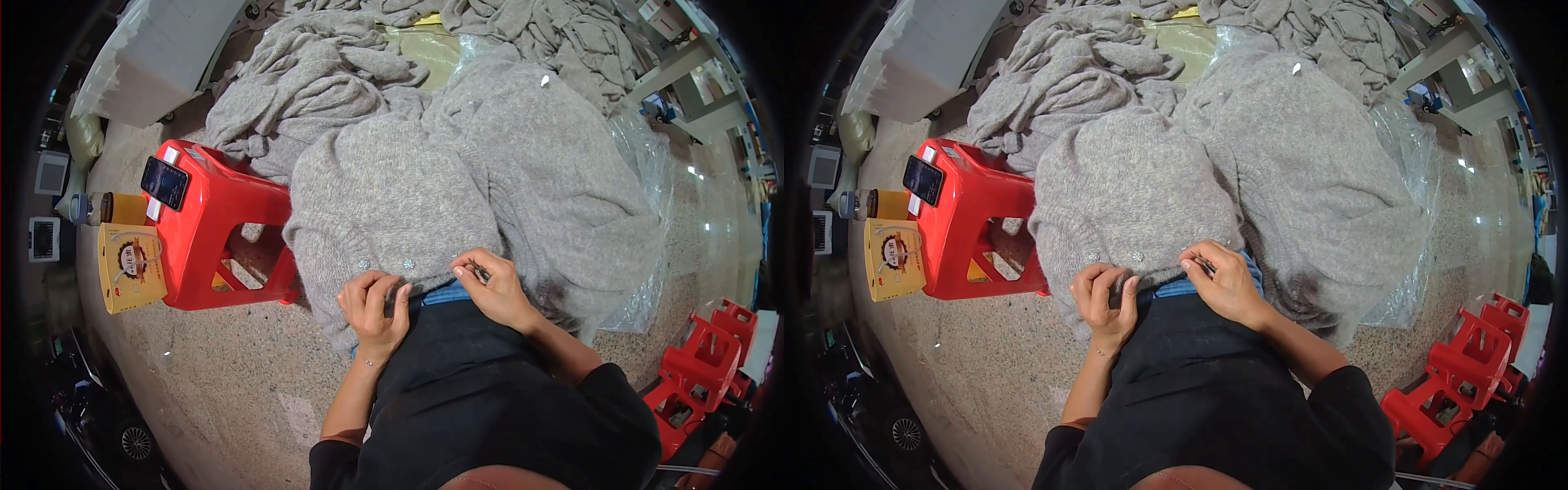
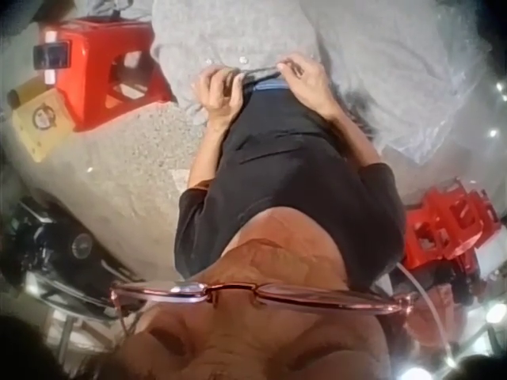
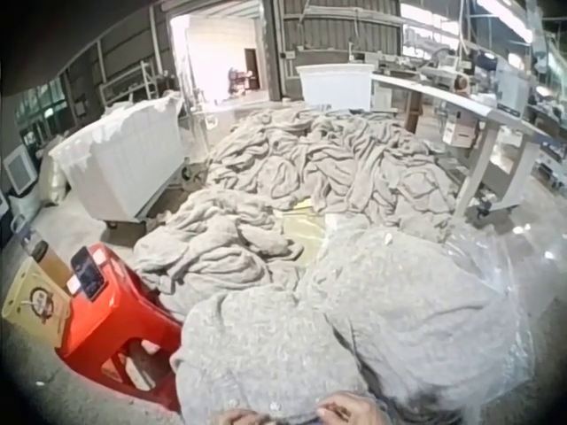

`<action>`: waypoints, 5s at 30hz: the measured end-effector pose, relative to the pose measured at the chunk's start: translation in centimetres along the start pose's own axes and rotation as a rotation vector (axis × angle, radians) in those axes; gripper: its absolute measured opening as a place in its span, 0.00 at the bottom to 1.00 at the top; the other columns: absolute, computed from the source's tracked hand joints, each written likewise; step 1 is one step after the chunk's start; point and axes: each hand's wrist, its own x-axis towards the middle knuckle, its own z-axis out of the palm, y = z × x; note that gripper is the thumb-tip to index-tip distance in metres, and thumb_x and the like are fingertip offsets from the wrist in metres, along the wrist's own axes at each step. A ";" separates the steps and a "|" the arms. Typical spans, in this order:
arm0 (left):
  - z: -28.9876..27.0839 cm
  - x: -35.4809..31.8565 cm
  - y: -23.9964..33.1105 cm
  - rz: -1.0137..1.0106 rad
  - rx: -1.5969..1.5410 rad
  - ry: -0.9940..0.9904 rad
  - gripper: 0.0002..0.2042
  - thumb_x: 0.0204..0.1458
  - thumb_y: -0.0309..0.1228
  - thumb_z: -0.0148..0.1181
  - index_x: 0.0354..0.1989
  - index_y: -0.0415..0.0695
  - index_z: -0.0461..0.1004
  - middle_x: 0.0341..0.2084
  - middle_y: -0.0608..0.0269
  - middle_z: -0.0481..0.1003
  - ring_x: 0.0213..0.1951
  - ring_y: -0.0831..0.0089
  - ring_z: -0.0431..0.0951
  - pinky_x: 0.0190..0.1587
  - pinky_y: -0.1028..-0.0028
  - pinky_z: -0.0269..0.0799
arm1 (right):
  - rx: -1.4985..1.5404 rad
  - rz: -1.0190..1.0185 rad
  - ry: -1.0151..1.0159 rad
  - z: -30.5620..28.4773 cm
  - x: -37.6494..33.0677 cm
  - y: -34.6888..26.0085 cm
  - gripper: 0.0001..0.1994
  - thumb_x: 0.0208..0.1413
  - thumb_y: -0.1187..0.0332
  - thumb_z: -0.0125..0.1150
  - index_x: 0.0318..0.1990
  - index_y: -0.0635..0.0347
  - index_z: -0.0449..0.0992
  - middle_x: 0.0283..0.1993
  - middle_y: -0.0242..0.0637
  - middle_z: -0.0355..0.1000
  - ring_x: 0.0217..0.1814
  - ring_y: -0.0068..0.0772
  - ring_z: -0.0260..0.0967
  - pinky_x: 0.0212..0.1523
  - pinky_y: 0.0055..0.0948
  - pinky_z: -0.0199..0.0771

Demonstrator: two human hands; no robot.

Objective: Inspecting and sorting large pieces of grey fabric on a factory floor.

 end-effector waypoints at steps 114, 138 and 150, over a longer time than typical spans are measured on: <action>4.3 1.0 0.5 -0.588 -1.052 -0.455 0.03 0.56 0.25 0.52 0.34 0.39 0.67 0.44 0.55 0.68 0.41 0.74 0.73 0.44 0.73 0.75 | 0.455 0.392 -0.178 0.2 -0.2 1.5 0.22 0.60 0.54 0.48 0.23 0.64 0.74 0.12 0.21 0.54 0.14 0.11 0.45 0.14 0.18 0.41; 6.9 4.8 4.3 0.416 -0.264 -0.393 0.09 0.39 0.20 0.57 0.32 0.43 0.74 0.33 0.59 0.71 0.28 0.67 0.70 0.24 0.73 0.64 | 0.656 0.448 0.365 -6.0 -1.0 3.8 0.25 0.62 0.47 0.40 0.30 0.63 0.71 0.14 0.23 0.55 0.11 0.11 0.41 0.11 0.15 0.38; 8.7 4.2 3.2 0.200 -0.363 -0.454 0.08 0.41 0.13 0.55 0.29 0.39 0.70 0.24 0.57 0.72 0.26 0.61 0.74 0.27 0.70 0.70 | 0.647 0.506 0.156 -4.2 -2.1 3.3 0.23 0.62 0.50 0.40 0.31 0.62 0.72 0.15 0.23 0.55 0.13 0.11 0.44 0.13 0.15 0.40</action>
